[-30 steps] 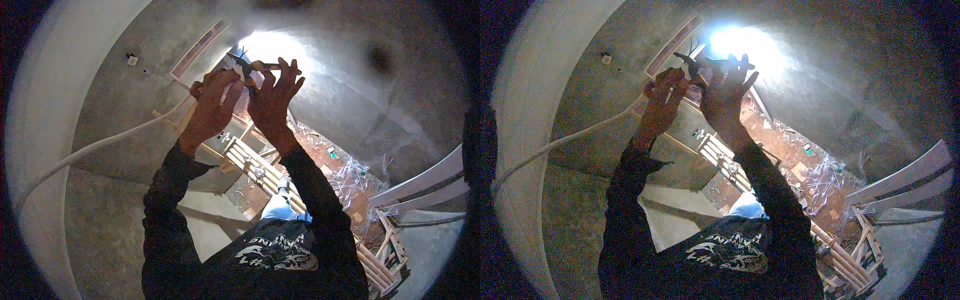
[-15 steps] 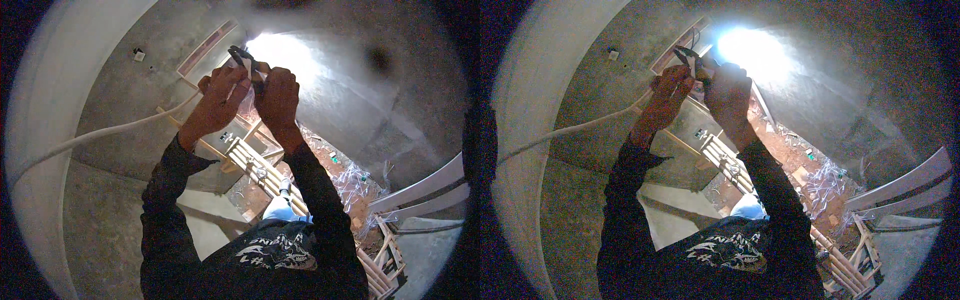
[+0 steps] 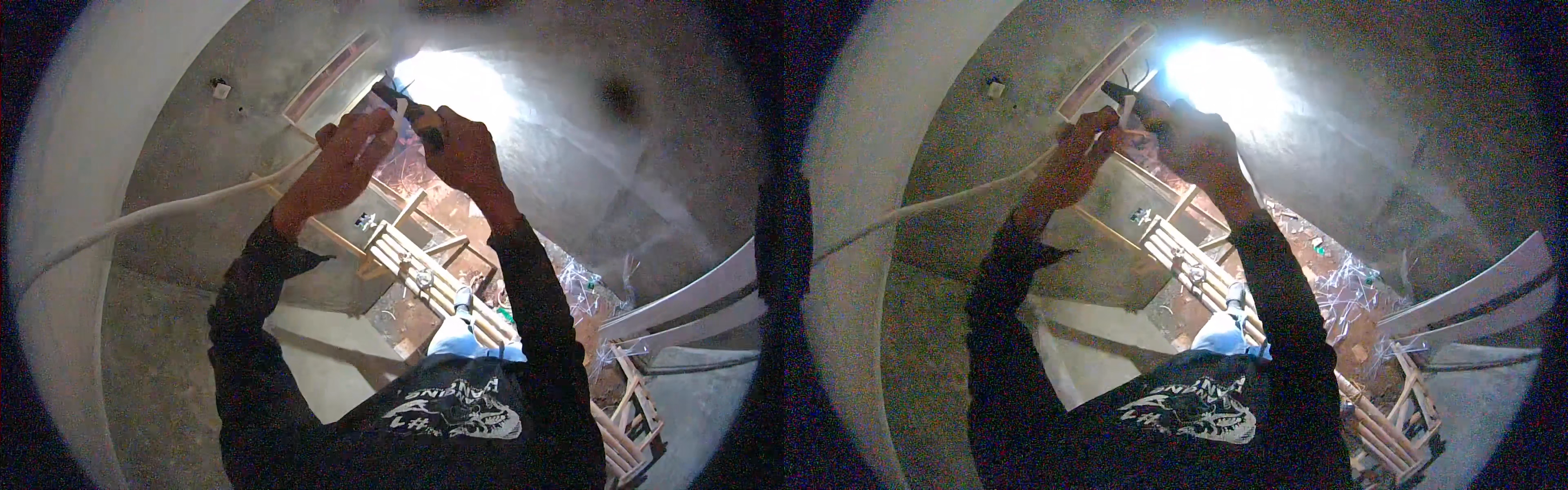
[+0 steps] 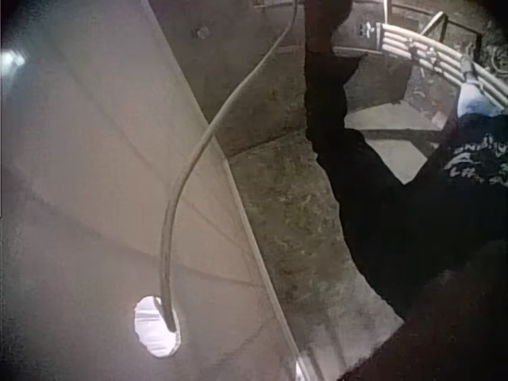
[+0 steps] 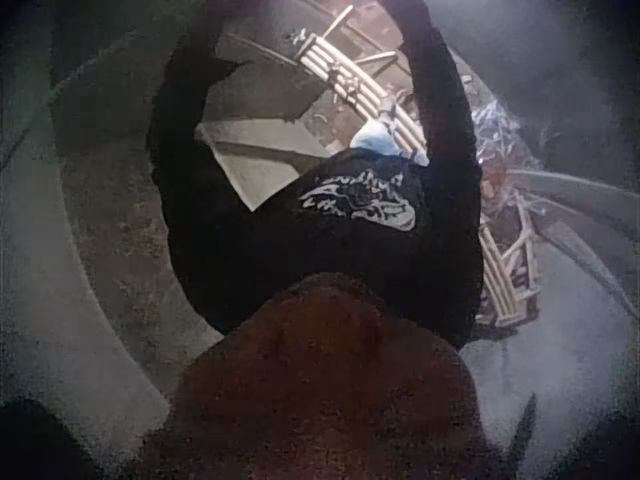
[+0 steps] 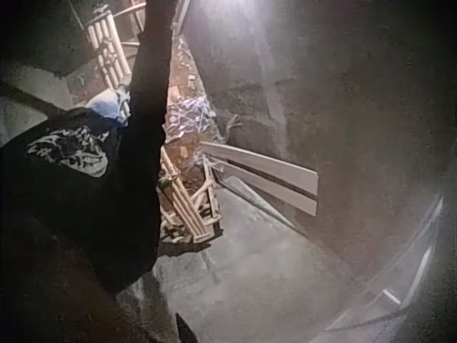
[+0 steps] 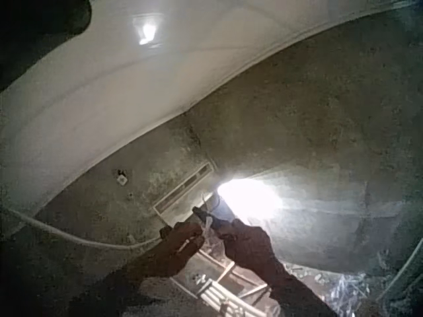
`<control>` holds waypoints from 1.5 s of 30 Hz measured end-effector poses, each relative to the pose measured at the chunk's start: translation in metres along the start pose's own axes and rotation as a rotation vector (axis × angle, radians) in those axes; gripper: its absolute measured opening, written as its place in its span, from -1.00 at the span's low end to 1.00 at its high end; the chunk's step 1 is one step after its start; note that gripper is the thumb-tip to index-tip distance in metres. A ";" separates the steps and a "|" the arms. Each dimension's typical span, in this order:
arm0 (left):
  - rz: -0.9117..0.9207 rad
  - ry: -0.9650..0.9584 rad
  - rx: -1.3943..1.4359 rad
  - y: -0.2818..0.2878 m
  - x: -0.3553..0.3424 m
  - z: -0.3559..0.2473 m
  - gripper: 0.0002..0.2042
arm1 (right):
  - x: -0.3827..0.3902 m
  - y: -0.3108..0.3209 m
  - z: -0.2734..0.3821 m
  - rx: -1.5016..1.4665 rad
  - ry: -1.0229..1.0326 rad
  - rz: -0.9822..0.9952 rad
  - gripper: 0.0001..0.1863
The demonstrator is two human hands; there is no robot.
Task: The person strips the outer insulation from a white cable using pliers and then separates and strips the individual internal wires.
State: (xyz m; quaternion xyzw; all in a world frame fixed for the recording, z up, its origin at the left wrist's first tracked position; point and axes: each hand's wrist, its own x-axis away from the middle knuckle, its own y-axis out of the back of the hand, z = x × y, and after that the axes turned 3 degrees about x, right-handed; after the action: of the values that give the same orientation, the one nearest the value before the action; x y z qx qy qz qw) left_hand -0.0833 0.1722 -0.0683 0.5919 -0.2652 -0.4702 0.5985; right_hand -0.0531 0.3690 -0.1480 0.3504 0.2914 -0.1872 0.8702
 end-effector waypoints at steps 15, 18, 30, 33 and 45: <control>-0.114 -0.052 0.157 0.007 -0.021 -0.035 -0.81 | 0.026 -0.018 -0.020 0.155 0.147 -0.608 -0.67; -0.132 0.005 0.180 0.005 -0.027 -0.045 -0.81 | 0.025 -0.019 -0.006 0.162 -0.022 -0.493 -0.65; -0.145 -0.057 -0.016 -0.028 -0.023 -0.004 -0.73 | 0.024 -0.024 0.021 0.198 -0.114 -0.458 -0.59; -0.097 -0.078 0.000 -0.023 -0.027 0.000 -0.74 | 0.017 -0.023 0.021 0.024 -0.166 -0.386 -0.68; -0.214 -0.072 0.112 -0.009 -0.033 -0.029 -0.75 | 0.003 -0.013 -0.016 0.050 -0.068 -0.588 -0.73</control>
State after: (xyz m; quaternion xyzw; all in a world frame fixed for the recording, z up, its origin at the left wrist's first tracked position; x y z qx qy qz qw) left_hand -0.0741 0.2155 -0.0733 0.6320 -0.2476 -0.5370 0.5009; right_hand -0.0635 0.3709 -0.1655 0.2659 0.3464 -0.4502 0.7789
